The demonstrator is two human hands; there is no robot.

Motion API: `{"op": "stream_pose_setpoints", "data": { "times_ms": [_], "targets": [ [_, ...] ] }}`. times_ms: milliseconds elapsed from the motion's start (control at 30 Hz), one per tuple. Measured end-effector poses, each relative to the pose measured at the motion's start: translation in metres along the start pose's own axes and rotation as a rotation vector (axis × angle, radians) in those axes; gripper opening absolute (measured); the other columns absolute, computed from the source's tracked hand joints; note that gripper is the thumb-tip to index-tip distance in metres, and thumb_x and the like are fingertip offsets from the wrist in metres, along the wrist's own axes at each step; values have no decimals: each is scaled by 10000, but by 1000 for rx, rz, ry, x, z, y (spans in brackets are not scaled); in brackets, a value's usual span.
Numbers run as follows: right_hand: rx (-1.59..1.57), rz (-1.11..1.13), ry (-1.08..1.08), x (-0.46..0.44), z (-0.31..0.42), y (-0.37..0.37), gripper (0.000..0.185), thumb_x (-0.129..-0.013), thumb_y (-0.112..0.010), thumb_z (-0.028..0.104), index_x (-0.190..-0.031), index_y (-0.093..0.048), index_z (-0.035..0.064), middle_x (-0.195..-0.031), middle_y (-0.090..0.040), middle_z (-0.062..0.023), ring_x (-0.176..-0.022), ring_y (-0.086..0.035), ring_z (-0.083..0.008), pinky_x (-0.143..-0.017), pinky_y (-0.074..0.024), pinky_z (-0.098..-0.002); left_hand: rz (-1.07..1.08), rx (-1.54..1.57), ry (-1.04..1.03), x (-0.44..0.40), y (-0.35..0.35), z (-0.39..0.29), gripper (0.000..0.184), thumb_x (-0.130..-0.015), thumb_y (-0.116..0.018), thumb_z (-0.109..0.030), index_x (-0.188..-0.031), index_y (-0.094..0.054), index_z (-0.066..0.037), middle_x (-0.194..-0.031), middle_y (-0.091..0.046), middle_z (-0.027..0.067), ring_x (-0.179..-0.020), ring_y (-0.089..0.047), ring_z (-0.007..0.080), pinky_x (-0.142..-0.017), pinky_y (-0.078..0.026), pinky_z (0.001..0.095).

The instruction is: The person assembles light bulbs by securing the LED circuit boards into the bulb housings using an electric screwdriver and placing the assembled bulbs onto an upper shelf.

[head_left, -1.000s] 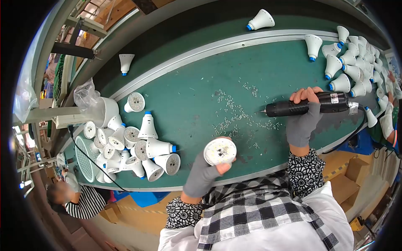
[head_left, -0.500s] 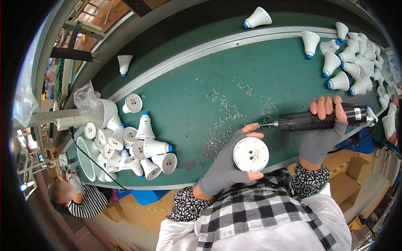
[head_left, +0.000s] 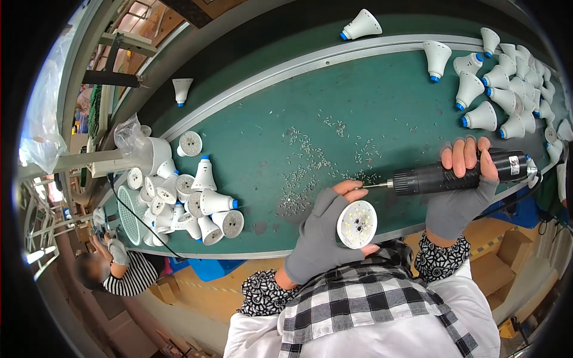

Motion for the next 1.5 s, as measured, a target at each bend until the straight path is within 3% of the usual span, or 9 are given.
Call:
{"op": "stream_pose_setpoints", "data": {
  "times_ms": [167, 267, 467, 567, 1067, 1167, 1300, 1400, 1500],
  "targets": [
    [-17, 38, -41, -8, 3, -4, 90, -911, -517, 137, -949, -450, 90, -725, -416, 4, -636, -444, -113, -662, -397, -300, -80, -193, -61, -3, -5, -7, 793, -576, -864, -240, -1273, -533, -60, -1303, -472, 98, -1158, -491, 302, -950, -473, 389],
    [-16, 42, -59, -11, 2, -8, 90, -915, -507, 133, -968, -451, 86, -729, -417, 3, -639, -445, -114, -664, -399, -303, -86, -199, -48, -4, -7, -8, 779, -598, -876, -314, -1251, -547, -45, -1299, -496, 123, -1177, -510, 301, -979, -447, 393],
    [-13, 66, -61, -18, 4, -7, 73, -921, -481, 124, -971, -448, 82, -734, -419, 2, -643, -444, -113, -670, -402, -306, -85, -199, -44, -10, -8, -15, 769, -606, -872, -310, -1250, -547, -45, -1290, -497, 122, -1175, -509, 300, -973, -455, 397],
    [-6, 92, -57, -19, 6, -7, 69, -918, -480, 121, -964, -446, 81, -735, -421, 2, -643, -442, -112, -671, -401, -307, -75, -203, -74, -12, -8, -17, 792, -578, -859, -236, -1272, -530, -42, -1309, -473, 102, -1139, -500, 305, -940, -474, 391],
    [13, 175, -47, -12, 10, -18, 97, -911, -480, 123, -985, -432, 84, -743, -432, 0, -634, -444, -117, -665, -413, -309, -53, -153, -50, -5, -5, -15, 763, -613, -864, -307, -1254, -543, -46, -1304, -485, 117, -1191, -508, 295, -967, -464, 394],
    [9, 222, -72, -8, 9, -29, 166, -884, -531, 121, -1006, -421, 93, -735, -457, -6, -596, -468, -124, -643, -434, -309, -17, -158, -74, -1, -3, -14, 763, -601, -866, -301, -1248, -549, -51, -1280, -502, 108, -1184, -510, 299, -953, -468, 391],
    [-43, 655, -193, -11, 4, -46, 297, -819, -628, 72, -1007, -401, 109, -700, -503, -25, -529, -516, -143, -605, -463, -322, 60, -91, -80, 5, 2, -10, 729, -599, -861, -283, -1221, -558, -53, -1275, -504, 106, -1186, -508, 314, -948, -468, 389],
    [-8, 706, -219, -7, -2, -56, 310, -793, -617, 79, -953, -353, 111, -687, -484, -19, -533, -523, -134, -601, -492, -328, 87, -43, -86, 9, 9, -9, 698, -612, -856, -273, -1203, -557, -52, -1304, -484, 111, -1176, -526, 309, -947, -471, 382],
    [-43, 580, -156, 1, -2, -59, 260, -823, -595, 88, -996, -401, 99, -693, -484, -20, -534, -508, -138, -599, -471, -326, 27, 38, -110, 15, 17, -1, 675, -623, -861, -281, -1184, -557, -62, -1302, -492, 110, -1170, -545, 262, -946, -467, 357]
  ]
}}
Point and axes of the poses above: each hand's wrist, its own x-axis away from the middle knuckle, its own y-axis out of the back of the hand, z = x × y, the point moved 5 cm from there along -x, towards the middle knuckle
